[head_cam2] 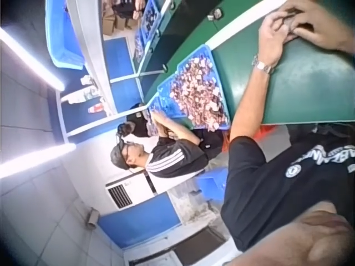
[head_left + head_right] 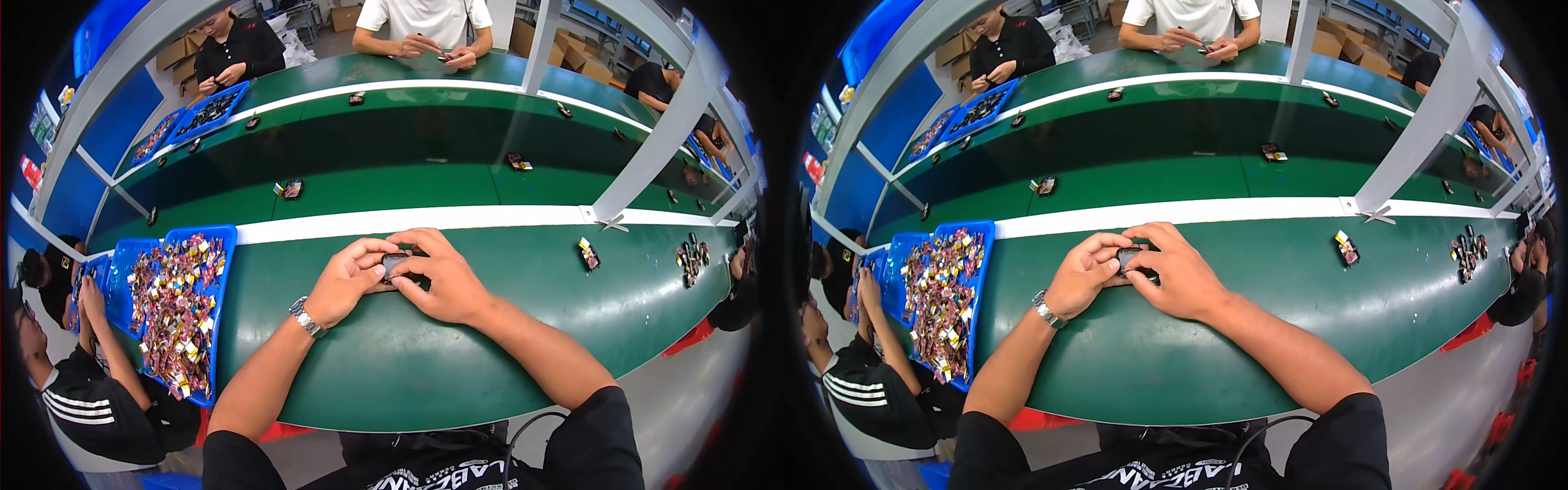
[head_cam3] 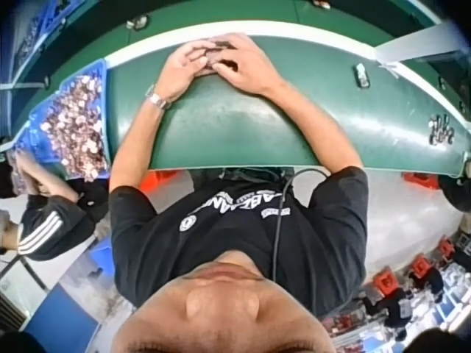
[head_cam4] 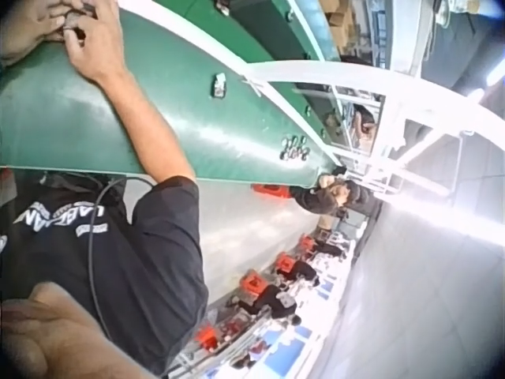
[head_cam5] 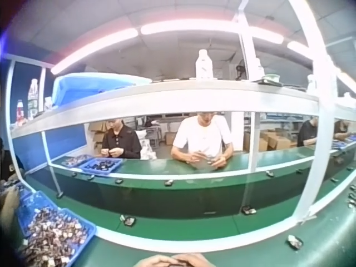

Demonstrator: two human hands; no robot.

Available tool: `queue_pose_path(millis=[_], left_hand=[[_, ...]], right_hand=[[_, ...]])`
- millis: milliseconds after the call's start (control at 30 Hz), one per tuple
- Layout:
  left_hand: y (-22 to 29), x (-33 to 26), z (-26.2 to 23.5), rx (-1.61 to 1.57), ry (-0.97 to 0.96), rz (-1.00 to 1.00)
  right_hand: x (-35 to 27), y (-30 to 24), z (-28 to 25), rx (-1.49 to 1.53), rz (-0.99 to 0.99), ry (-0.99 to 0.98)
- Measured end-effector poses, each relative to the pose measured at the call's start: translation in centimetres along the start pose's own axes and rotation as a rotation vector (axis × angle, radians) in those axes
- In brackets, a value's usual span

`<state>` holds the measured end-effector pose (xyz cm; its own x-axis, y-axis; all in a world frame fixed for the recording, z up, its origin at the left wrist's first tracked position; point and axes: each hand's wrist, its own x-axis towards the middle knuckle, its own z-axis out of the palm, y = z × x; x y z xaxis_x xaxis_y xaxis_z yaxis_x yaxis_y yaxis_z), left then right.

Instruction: Manually assemble small electronic or toy components on a factory production line.

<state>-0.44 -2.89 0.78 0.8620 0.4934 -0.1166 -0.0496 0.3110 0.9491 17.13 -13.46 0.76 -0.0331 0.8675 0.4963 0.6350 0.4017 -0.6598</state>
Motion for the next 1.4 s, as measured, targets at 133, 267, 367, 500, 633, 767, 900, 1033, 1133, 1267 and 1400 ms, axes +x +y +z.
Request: queue_pose_path(millis=[133, 267, 367, 500, 633, 767, 900, 1033, 1133, 1267, 1400], left_hand=[[-0.2, 0.1, -0.3, -0.005, -0.017, -0.004], [-0.4, -0.1, -0.5, -0.008, -0.018, 0.027], [-0.6, 0.2, -0.4, -0.012, -0.015, 0.031], [-0.7, 0.3, -0.5, -0.055, -0.025, 0.048], [-0.5, 0.1, -0.5, -0.041, -0.028, 0.045], [-0.6, 0.2, -0.5, -0.042, -0.018, 0.062], [-0.8, 0.0, -0.3, -0.015, 0.008, 0.069], [-1.0, -0.3, -0.5, -0.006, 0.002, 0.072], [-1.1, -0.1, -0.7, -0.116, -0.051, 0.150], [-2.1, 0.9, -0.1, -0.193, -0.093, 0.183], [-1.9, 0.2, -0.6, -0.116, 0.016, 0.182]], right_hand=[[0.1, -0.4, 0.4, -0.012, 0.005, 0.098], [0.1, -0.7, 1.1, -0.018, 0.017, 0.152], [0.0, -0.8, 1.2, -0.026, 0.044, 0.161], [0.0, -1.0, 1.2, -0.012, 0.053, 0.170], [-0.1, -0.9, 1.4, -0.012, 0.043, 0.213], [-0.2, -0.9, 1.6, 0.040, 0.145, 0.176], [-0.1, -1.2, 1.4, 0.081, 0.123, 0.172], [0.1, -1.7, 1.2, 0.043, -0.011, 0.209], [0.1, -1.8, 0.8, -0.088, -0.051, 0.209], [-0.7, -0.6, 0.9, -0.031, -0.010, 0.251], [-0.3, -0.4, 2.1, 0.079, 0.005, 0.301]])
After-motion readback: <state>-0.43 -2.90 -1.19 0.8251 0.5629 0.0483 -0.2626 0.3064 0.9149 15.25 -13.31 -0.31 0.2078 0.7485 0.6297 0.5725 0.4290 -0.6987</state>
